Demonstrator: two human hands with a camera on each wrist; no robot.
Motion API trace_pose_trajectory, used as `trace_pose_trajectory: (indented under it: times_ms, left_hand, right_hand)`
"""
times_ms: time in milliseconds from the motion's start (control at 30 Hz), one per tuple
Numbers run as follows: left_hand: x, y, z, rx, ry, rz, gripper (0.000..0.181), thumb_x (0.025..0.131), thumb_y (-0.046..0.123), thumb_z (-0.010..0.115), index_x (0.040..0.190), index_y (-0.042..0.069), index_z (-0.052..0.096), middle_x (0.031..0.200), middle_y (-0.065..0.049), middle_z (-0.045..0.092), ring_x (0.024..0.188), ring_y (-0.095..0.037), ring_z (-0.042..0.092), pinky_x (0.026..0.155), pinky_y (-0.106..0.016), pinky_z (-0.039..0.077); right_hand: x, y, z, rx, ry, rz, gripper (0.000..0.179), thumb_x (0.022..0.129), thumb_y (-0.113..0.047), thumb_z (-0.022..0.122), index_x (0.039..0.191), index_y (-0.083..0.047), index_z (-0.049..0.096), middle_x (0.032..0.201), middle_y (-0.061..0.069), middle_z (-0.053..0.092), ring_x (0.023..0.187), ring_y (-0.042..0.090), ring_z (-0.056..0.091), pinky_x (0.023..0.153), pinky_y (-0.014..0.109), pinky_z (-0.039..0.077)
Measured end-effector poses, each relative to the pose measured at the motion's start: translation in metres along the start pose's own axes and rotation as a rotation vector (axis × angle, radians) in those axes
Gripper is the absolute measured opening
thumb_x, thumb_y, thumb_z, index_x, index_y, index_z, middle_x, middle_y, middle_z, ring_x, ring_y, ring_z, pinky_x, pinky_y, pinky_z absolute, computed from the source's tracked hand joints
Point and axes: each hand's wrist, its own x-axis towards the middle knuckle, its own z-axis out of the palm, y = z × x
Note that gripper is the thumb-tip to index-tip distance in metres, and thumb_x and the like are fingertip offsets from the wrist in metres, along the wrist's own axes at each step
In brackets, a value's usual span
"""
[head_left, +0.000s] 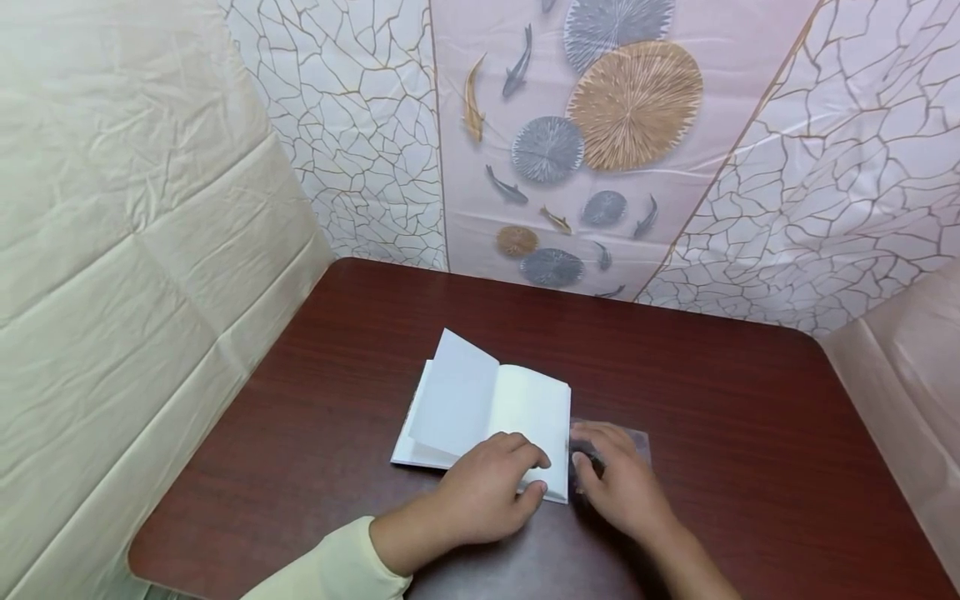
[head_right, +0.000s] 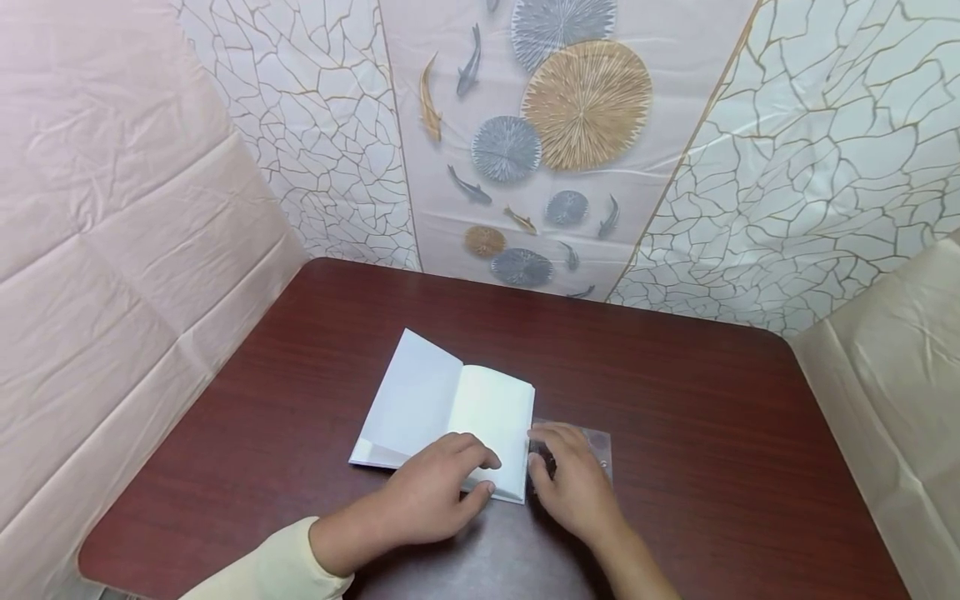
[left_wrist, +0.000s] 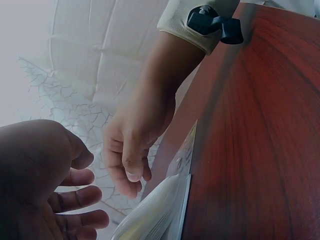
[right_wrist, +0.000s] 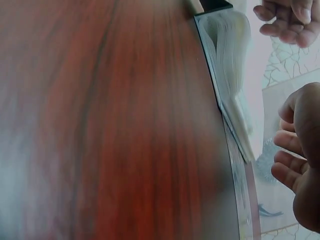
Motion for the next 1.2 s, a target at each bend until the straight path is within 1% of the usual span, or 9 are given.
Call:
trace_pose_trajectory:
  times_ms: [200,367,533,600,700,800,967,1033,1200]
  left_hand:
    - [0.0,0.003,0.003,0.012,0.001,0.004,0.019,0.094,0.024,0.069,0.111,0.016,0.07,0.104,0.007,0.066,0.099,-0.011,0.063,0.087,-0.026,0.05]
    - [-0.002,0.004,0.006,0.021,-0.008,0.006,0.019,0.094,0.024,0.069,0.111,0.016,0.07,0.104,0.007,0.066,0.097,-0.011,0.063,0.085,-0.026,0.051]
    - [-0.003,0.005,0.008,0.022,0.002,0.005,0.019,0.094,0.024,0.069,0.112,0.017,0.07,0.105,0.007,0.066,0.097,-0.01,0.063,0.083,-0.026,0.051]
    - [-0.003,0.006,0.008,0.019,0.009,0.01,0.019,0.094,0.024,0.069,0.112,0.017,0.07,0.106,0.008,0.065,0.098,-0.009,0.063,0.083,-0.025,0.051]
    - [-0.003,0.007,0.009,0.015,0.015,0.03,0.019,0.094,0.024,0.069,0.112,0.018,0.071,0.105,0.009,0.065,0.099,-0.008,0.063,0.083,-0.024,0.051]
    - [-0.003,0.007,0.009,0.018,0.015,0.048,0.018,0.094,0.024,0.069,0.112,0.019,0.071,0.105,0.01,0.064,0.098,-0.007,0.062,0.081,-0.023,0.051]
    - [-0.004,0.009,0.009,0.019,0.014,0.052,0.018,0.094,0.025,0.068,0.112,0.02,0.071,0.105,0.011,0.064,0.096,-0.005,0.062,0.081,-0.022,0.05]
    - [-0.003,0.009,0.009,0.02,0.012,0.049,0.018,0.094,0.024,0.068,0.112,0.02,0.071,0.105,0.011,0.064,0.096,-0.005,0.062,0.081,-0.022,0.05]
    - [-0.003,0.01,0.008,0.022,0.009,0.046,0.019,0.094,0.024,0.068,0.112,0.021,0.071,0.105,0.011,0.064,0.097,-0.005,0.062,0.08,-0.022,0.05]
  right_hand:
    - [-0.004,0.012,-0.011,-0.048,-0.006,0.054,0.032,0.09,-0.007,0.073,0.121,-0.001,0.07,0.126,0.015,0.066,0.125,0.039,0.055,0.097,0.06,0.047]
    - [-0.007,0.025,-0.018,-0.099,0.012,0.094,0.032,0.089,-0.007,0.072,0.12,0.001,0.07,0.125,0.019,0.066,0.126,0.042,0.051,0.1,0.06,0.043]
    - [-0.01,0.04,-0.023,-0.158,0.059,0.137,0.034,0.088,-0.007,0.071,0.118,0.007,0.068,0.124,0.027,0.064,0.124,0.049,0.049,0.105,0.059,0.036]
    - [-0.011,0.045,-0.025,-0.18,0.06,0.17,0.037,0.089,-0.01,0.071,0.12,0.01,0.066,0.126,0.031,0.061,0.124,0.052,0.046,0.105,0.061,0.034]
    - [-0.014,0.05,-0.026,-0.214,0.017,0.233,0.047,0.092,-0.017,0.07,0.126,0.013,0.06,0.132,0.037,0.054,0.127,0.057,0.041,0.106,0.064,0.032]
    - [-0.016,0.052,-0.027,-0.241,-0.064,0.291,0.059,0.094,-0.025,0.071,0.132,0.016,0.055,0.137,0.04,0.047,0.13,0.058,0.035,0.108,0.066,0.029]
    - [-0.016,0.049,-0.028,-0.261,-0.177,0.344,0.073,0.094,-0.036,0.071,0.136,0.019,0.049,0.143,0.042,0.04,0.135,0.058,0.029,0.109,0.068,0.028]
    - [-0.016,0.049,-0.028,-0.26,-0.193,0.353,0.074,0.094,-0.038,0.071,0.136,0.019,0.049,0.144,0.041,0.038,0.136,0.058,0.028,0.109,0.068,0.028]
    - [-0.015,0.048,-0.028,-0.262,-0.189,0.344,0.072,0.092,-0.037,0.073,0.133,0.019,0.053,0.144,0.04,0.04,0.135,0.057,0.03,0.109,0.067,0.029]
